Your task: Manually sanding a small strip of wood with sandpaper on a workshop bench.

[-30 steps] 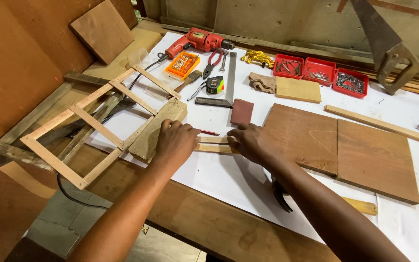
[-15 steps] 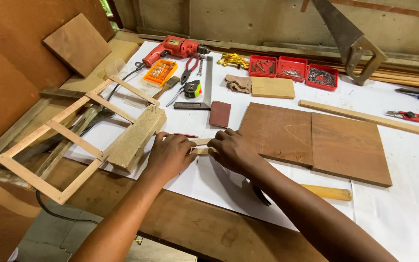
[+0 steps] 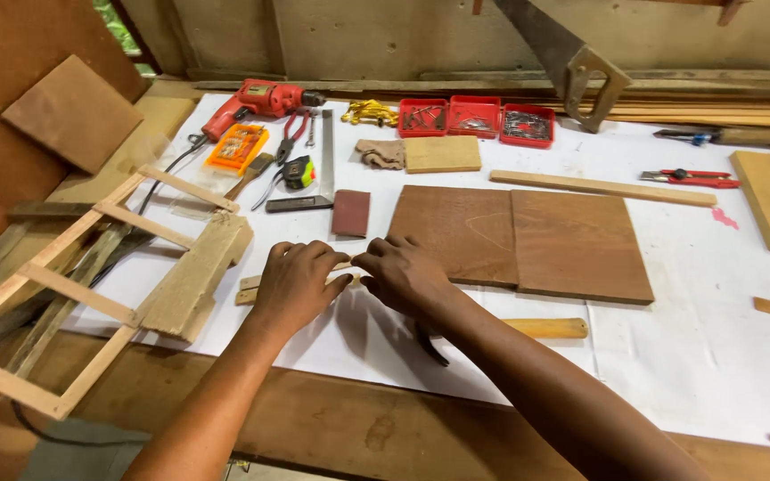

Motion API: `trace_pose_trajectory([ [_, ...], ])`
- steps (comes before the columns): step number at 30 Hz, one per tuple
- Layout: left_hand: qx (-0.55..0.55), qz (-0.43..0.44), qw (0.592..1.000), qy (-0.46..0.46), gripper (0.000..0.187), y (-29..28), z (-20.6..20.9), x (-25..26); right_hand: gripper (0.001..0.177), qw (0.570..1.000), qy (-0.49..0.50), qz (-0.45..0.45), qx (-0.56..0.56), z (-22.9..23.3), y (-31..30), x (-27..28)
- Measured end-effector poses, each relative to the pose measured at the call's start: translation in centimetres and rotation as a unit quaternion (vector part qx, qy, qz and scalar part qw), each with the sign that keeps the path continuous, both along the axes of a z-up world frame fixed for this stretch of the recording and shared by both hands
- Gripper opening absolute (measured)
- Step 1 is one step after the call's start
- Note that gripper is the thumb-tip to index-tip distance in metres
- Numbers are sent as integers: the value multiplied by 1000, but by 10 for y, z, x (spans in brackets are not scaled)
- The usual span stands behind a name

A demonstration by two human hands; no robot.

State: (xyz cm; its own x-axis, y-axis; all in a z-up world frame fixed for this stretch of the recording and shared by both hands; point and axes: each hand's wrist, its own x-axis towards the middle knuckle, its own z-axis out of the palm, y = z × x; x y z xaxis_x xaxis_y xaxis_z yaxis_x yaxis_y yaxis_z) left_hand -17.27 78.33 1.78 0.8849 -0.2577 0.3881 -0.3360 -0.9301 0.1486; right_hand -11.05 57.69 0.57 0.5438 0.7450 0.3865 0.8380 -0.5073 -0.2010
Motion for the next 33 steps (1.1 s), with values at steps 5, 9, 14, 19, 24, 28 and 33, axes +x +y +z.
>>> trace_pose_trajectory([
  [5, -2, -98, 995, -32, 30, -87, 10, 50, 26, 995, -3, -100, 4, 22, -92, 11],
  [9, 7, -183, 981, -64, 32, -185, 17, 84, 24, 979, -22, -205, 9, 30, -192, 10],
  [14, -27, -282, 959, -18, 32, -323, 17, 114, 20, 949, -11, -315, 5, 37, -321, -5],
  [19, -33, -330, 941, 63, 32, -454, 29, 122, 16, 924, -32, -378, 42, 32, -443, -19],
  [24, -33, -358, 929, 87, 36, -571, 27, 134, 23, 859, 9, -507, 68, 32, -545, -26],
  [28, -75, -369, 925, 53, 33, -650, 17, 143, 23, 794, 27, -604, 60, 43, -609, -27],
  [33, -72, -382, 918, 71, 30, -727, -8, 155, 23, 705, -9, -705, 73, 15, -679, -22],
])
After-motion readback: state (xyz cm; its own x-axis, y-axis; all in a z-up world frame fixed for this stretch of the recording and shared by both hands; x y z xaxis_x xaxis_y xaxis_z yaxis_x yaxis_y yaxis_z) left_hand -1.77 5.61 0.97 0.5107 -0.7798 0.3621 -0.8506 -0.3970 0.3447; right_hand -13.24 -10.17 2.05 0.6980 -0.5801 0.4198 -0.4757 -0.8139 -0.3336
